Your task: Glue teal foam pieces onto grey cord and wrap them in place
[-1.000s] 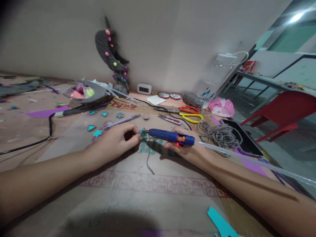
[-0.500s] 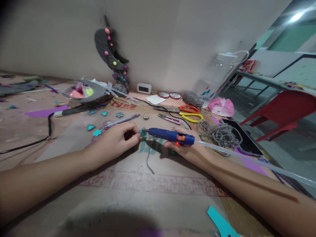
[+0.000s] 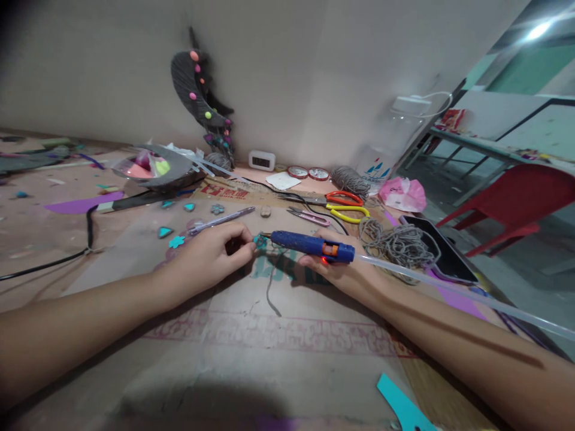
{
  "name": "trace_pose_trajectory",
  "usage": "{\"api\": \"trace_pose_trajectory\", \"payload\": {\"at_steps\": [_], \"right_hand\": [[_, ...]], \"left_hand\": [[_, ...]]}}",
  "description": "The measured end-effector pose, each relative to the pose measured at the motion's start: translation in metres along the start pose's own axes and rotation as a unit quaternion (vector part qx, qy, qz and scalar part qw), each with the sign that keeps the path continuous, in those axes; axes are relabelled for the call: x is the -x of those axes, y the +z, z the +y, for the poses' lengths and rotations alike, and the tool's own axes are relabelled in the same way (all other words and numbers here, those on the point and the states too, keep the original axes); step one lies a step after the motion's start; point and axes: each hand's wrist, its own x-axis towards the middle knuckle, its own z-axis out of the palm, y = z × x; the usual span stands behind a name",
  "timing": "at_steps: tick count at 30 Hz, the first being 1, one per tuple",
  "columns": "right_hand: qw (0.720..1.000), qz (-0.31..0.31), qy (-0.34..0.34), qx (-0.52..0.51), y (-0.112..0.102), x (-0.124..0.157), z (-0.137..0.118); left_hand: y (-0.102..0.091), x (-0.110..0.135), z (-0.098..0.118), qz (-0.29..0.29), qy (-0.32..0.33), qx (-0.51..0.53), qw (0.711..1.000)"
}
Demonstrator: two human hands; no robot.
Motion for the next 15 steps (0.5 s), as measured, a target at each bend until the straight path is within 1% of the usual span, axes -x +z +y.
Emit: {"api": "trace_pose_trajectory", "payload": {"at_steps": [9,15], "right_hand": [[1.000,-0.007,-0.011,-0.006,-0.0012,-0.0003,-0.0009],[1.000,0.002,-0.026,-0.002,-0.0021,-0.0014,-0.0010]], "left_hand": [[-0.0009,-0.0006,0.0016,-0.001,-0.001,0.002,1.000],[-0.0008,-0.0002,0.0001,-0.001,-0.005,0.010,1.000]]}}
